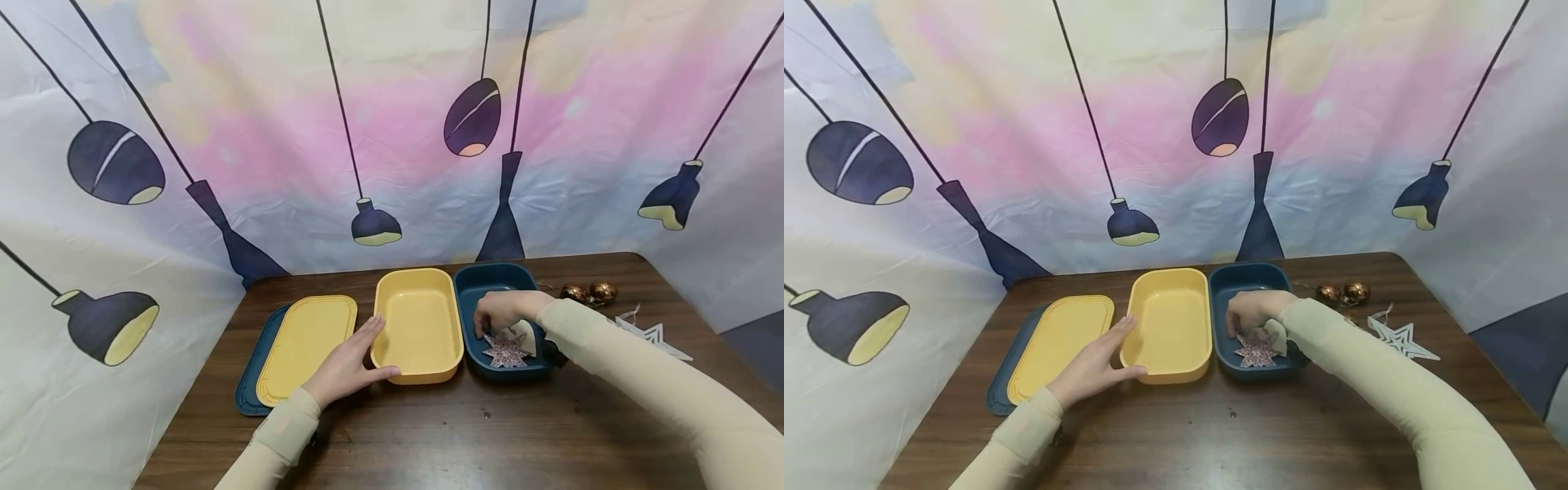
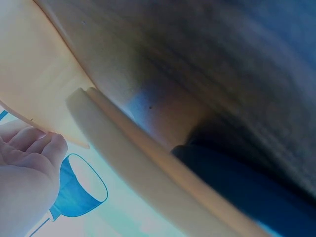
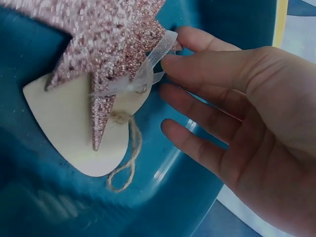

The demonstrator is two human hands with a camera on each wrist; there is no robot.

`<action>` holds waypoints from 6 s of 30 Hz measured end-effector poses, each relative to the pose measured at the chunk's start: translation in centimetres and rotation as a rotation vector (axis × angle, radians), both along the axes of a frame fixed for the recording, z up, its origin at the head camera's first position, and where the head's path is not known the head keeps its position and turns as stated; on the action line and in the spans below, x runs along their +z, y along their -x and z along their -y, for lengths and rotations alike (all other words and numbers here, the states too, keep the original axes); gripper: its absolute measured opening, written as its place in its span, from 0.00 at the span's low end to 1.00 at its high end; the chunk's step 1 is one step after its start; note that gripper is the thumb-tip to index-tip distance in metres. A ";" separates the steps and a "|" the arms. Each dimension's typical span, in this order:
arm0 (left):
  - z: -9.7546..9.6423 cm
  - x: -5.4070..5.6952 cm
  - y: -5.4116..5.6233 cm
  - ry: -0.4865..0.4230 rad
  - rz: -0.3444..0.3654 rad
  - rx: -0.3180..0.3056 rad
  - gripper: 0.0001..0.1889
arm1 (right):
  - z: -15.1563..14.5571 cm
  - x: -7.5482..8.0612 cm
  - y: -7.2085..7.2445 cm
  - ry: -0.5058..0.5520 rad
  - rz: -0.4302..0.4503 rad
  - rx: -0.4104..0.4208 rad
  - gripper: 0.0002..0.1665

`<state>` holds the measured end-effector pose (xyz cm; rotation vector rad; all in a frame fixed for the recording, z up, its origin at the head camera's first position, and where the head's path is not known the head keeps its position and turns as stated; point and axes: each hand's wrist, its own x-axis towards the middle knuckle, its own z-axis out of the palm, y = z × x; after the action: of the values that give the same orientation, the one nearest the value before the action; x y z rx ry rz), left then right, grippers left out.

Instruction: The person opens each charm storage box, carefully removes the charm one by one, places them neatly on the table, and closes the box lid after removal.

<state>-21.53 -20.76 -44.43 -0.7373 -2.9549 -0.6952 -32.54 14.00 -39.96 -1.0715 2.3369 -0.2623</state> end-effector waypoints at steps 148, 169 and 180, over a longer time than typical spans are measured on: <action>-0.1 0.4 -0.1 -0.023 0.034 0.018 0.56 | -5.1 2.7 -2.6 0.112 -0.314 0.093 0.07; -0.2 0.0 -0.3 -0.009 0.031 0.022 0.56 | -8.1 2.5 -4.5 0.278 -0.244 0.058 0.03; -0.2 0.3 -0.1 -0.004 0.049 0.026 0.56 | -8.2 3.4 -4.4 0.307 -0.354 0.055 0.05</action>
<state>-21.46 -20.57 -44.10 -0.6903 -3.0001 -0.7269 -28.13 22.17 -36.56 -1.4254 2.6314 -0.4538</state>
